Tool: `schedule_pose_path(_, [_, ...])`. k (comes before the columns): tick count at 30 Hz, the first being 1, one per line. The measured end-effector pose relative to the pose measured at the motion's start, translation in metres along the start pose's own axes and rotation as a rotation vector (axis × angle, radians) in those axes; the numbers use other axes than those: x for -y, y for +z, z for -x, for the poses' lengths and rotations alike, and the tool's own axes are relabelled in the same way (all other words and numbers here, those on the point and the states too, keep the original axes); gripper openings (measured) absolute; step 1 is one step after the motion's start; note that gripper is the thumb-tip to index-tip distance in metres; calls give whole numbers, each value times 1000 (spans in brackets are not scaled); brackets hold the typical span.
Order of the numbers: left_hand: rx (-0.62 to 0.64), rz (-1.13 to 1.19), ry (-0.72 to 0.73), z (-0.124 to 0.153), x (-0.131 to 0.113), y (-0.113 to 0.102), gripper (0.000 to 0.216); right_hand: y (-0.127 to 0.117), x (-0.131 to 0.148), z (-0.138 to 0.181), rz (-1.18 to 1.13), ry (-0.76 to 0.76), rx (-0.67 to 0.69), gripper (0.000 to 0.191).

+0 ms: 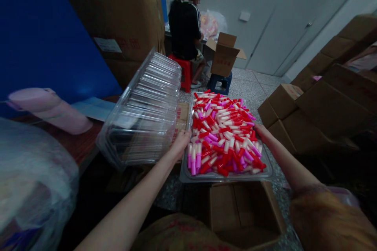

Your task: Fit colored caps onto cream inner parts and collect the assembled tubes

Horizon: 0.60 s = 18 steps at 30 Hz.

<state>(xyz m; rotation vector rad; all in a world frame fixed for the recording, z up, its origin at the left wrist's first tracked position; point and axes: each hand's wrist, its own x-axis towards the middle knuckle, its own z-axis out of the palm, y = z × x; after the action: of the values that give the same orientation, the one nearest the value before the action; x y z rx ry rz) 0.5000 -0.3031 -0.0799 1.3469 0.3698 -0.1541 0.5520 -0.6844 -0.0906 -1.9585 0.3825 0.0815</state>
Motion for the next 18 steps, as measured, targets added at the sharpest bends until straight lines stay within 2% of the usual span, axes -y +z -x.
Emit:
schedule_pose_path(3, [37, -37, 1, -5, 0, 0, 35, 3, 0, -1, -13, 11, -41, 42])
schedule_pose_path(9, [20, -104, 80, -8, -2, 4, 17, 4, 1, -2, -12, -6, -108, 44])
schedule_pose_path(18, [75, -116, 110, 10, 3, 7, 22, -5, -1, 24, -11, -66, -165, 53])
